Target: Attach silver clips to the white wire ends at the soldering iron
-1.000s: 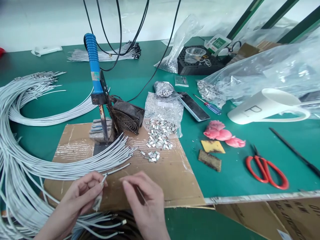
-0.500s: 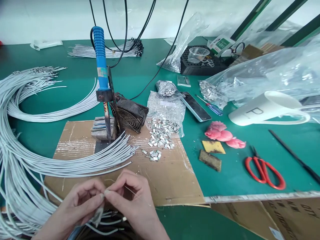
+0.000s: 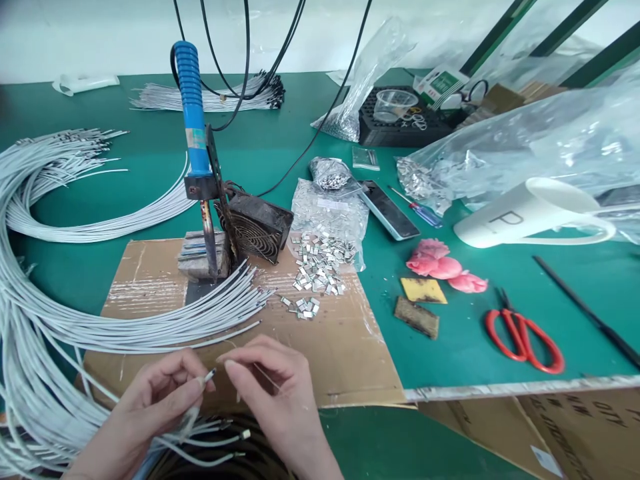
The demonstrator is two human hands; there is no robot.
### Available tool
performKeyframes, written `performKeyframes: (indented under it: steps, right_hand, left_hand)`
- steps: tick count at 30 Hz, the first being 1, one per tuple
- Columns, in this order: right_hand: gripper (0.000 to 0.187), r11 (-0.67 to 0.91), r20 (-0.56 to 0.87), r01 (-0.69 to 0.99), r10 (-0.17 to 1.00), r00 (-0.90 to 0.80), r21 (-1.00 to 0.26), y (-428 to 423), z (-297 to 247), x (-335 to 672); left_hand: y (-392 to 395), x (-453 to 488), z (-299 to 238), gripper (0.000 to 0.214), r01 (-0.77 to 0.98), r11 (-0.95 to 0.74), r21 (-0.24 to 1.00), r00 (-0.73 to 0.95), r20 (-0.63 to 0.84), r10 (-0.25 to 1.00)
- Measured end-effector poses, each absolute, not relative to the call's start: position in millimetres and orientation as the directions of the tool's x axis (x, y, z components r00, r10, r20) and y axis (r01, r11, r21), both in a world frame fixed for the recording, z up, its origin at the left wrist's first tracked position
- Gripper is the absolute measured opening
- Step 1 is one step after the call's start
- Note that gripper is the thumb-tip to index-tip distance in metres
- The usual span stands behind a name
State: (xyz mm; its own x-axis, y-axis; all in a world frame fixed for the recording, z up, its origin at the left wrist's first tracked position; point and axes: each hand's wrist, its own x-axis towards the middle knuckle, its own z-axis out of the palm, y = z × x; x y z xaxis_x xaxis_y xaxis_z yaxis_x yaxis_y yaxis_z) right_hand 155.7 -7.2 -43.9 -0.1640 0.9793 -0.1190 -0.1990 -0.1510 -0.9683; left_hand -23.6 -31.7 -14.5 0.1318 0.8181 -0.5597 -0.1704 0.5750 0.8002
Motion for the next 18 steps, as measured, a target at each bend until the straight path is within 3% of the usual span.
performKeyframes:
  steps: [3, 10, 18]
  right_hand:
    - [0.016, -0.014, 0.001, -0.07, 0.976, -0.218, -0.997, -7, -38, 155]
    - [0.023, 0.128, 0.12, 0.011, 0.956, -0.268, -0.992, 0, -31, 161]
    - [0.025, 0.402, 0.306, 0.196, 0.869, -0.388, -0.894, -3, -29, 173]
  left_hand:
    - [-32, -24, -16, 0.038, -0.157, 0.57, 0.807, 0.142, -0.552, 0.821]
    - [-34, -25, -19, 0.037, -0.115, 0.556, 0.823, 0.186, -0.532, 0.826]
    - [-35, -17, -16, 0.035, -0.031, 0.53, 0.847, 0.123, -0.523, 0.843]
